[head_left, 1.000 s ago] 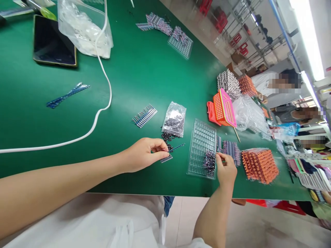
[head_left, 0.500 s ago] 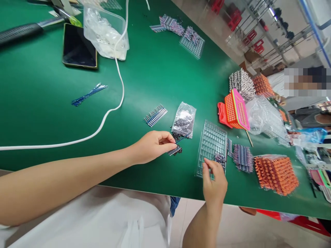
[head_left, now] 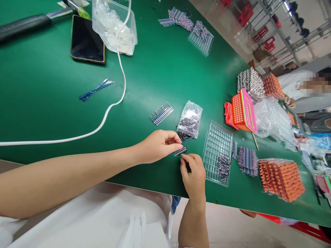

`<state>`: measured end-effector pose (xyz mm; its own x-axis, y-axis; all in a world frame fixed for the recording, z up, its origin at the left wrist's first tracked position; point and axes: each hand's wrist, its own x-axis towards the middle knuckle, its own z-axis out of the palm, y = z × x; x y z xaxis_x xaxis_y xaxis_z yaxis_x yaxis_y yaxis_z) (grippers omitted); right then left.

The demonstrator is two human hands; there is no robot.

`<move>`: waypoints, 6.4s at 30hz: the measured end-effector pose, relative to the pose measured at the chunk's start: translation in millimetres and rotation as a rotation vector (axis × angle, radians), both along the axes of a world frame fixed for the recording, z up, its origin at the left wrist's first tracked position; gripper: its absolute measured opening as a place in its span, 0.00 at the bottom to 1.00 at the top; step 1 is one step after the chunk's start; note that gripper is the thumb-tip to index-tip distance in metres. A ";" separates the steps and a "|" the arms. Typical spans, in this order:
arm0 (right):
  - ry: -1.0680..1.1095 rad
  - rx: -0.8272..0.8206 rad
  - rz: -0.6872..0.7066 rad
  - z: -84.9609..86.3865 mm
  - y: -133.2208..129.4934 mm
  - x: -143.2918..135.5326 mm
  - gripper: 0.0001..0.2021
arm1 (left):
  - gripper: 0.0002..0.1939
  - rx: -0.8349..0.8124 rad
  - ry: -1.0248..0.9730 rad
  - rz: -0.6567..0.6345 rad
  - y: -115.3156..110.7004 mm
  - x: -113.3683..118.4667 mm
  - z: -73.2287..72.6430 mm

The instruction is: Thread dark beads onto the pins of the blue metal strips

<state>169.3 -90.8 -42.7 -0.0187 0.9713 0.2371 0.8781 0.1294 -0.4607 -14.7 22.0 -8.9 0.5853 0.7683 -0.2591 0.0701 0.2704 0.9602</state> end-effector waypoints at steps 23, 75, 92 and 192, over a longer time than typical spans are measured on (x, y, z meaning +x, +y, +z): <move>-0.060 0.047 0.028 -5.2 -1.8 -0.6 0.11 | 0.08 0.047 0.007 -0.018 -0.2 -0.1 -4.4; 0.191 0.485 -0.241 3.3 -4.6 -21.3 0.05 | 0.02 -0.295 -0.431 -0.148 -24.3 5.4 -4.5; 0.195 0.480 -0.222 0.5 -5.1 -19.7 0.06 | 0.04 0.273 -0.188 -0.196 -26.1 1.8 -5.2; 0.816 0.218 -0.152 4.4 -5.1 -16.8 0.03 | 0.07 -0.161 -0.173 -0.134 -19.5 5.5 -3.5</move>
<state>152.5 -95.9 -38.3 0.3660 0.8804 0.3015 0.2972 0.1965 -0.9344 -9.2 2.5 -12.4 0.7251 0.6380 -0.2591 -0.0455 0.4198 0.9065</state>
